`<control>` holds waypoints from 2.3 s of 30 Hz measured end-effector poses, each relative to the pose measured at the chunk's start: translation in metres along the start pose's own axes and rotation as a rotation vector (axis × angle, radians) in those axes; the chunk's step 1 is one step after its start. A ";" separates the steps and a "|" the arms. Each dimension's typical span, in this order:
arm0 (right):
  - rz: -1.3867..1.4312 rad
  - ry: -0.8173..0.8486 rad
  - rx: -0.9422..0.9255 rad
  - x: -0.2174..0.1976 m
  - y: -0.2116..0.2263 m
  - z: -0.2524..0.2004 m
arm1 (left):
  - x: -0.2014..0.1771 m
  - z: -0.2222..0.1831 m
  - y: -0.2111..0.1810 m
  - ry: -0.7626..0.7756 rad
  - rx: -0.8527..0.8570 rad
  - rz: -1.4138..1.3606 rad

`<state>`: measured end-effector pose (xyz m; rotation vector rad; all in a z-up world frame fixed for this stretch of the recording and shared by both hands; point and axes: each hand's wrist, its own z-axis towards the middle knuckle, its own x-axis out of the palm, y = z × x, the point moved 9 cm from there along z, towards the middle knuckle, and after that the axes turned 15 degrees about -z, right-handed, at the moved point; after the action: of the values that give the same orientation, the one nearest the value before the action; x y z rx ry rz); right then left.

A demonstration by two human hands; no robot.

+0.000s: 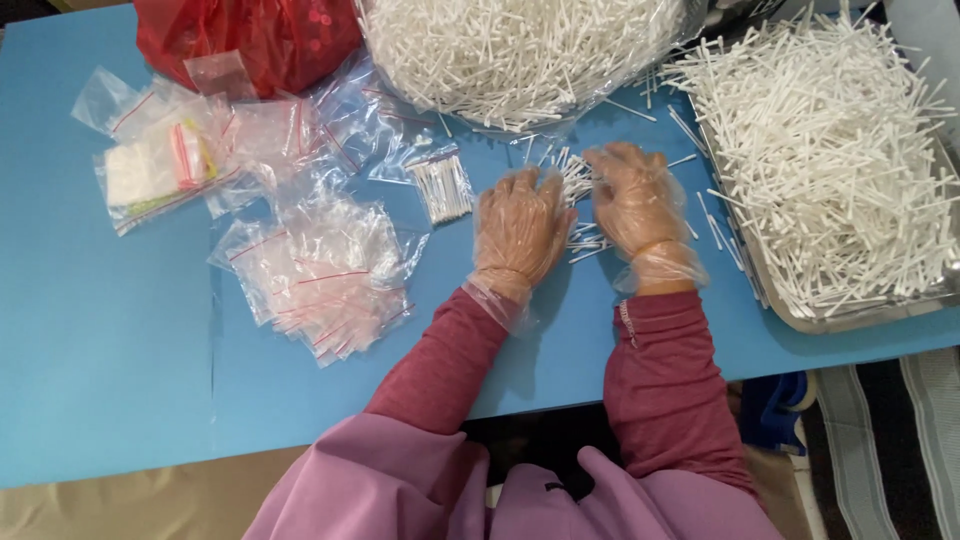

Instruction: The person, wearing gloves, picks up cotton swabs from a table and puts them into small plastic bags, then seals each bag.

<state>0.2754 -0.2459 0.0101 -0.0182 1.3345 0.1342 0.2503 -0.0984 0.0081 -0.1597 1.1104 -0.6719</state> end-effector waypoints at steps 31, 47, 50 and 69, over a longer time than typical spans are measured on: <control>0.353 -0.241 -0.020 -0.042 0.011 -0.078 | -0.034 -0.051 -0.029 -0.081 0.068 -0.166; 0.498 -0.353 0.012 -0.053 0.020 -0.108 | -0.062 -0.054 -0.038 -0.183 0.084 -0.633; 0.536 -0.335 0.043 -0.050 0.018 -0.110 | -0.061 -0.053 -0.040 -0.166 0.097 -0.685; 1.053 -0.253 0.149 -0.046 0.027 -0.138 | -0.084 -0.064 -0.053 -0.219 0.167 -0.965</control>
<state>0.1285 -0.2352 0.0236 0.8100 0.9809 0.8917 0.1496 -0.0790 0.0670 -0.6307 0.7152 -1.5563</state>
